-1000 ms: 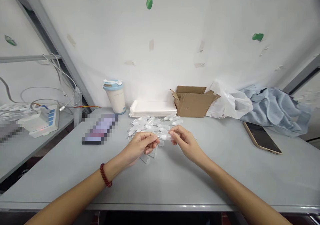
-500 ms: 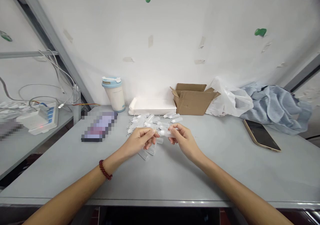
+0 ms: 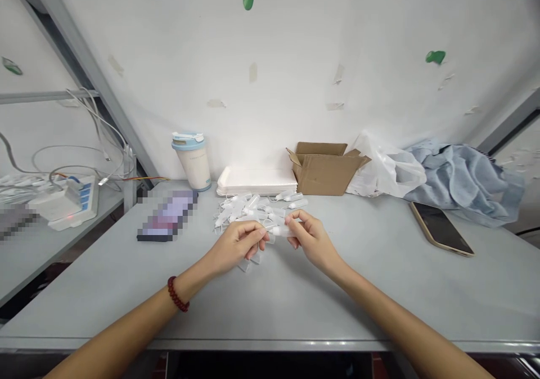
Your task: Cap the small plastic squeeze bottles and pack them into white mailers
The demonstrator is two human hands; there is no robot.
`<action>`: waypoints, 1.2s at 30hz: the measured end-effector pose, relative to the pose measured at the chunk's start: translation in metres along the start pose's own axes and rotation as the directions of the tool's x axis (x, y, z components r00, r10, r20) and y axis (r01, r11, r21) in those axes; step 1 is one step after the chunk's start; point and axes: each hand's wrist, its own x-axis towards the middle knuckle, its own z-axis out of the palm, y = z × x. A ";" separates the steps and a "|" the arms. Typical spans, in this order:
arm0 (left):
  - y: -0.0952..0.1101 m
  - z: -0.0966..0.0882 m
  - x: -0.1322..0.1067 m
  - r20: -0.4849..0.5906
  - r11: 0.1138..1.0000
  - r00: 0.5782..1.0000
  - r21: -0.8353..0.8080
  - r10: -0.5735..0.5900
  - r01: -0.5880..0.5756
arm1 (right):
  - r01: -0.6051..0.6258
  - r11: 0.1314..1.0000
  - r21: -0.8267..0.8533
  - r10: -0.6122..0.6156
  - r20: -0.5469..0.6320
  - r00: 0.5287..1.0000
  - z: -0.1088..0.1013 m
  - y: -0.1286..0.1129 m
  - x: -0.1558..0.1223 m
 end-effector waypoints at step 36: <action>-0.002 -0.052 0.004 -0.323 0.558 0.944 0.797 0.070 0.231 | 0.181 0.412 -0.893 -0.167 0.121 0.979 -0.071 0.058 0.050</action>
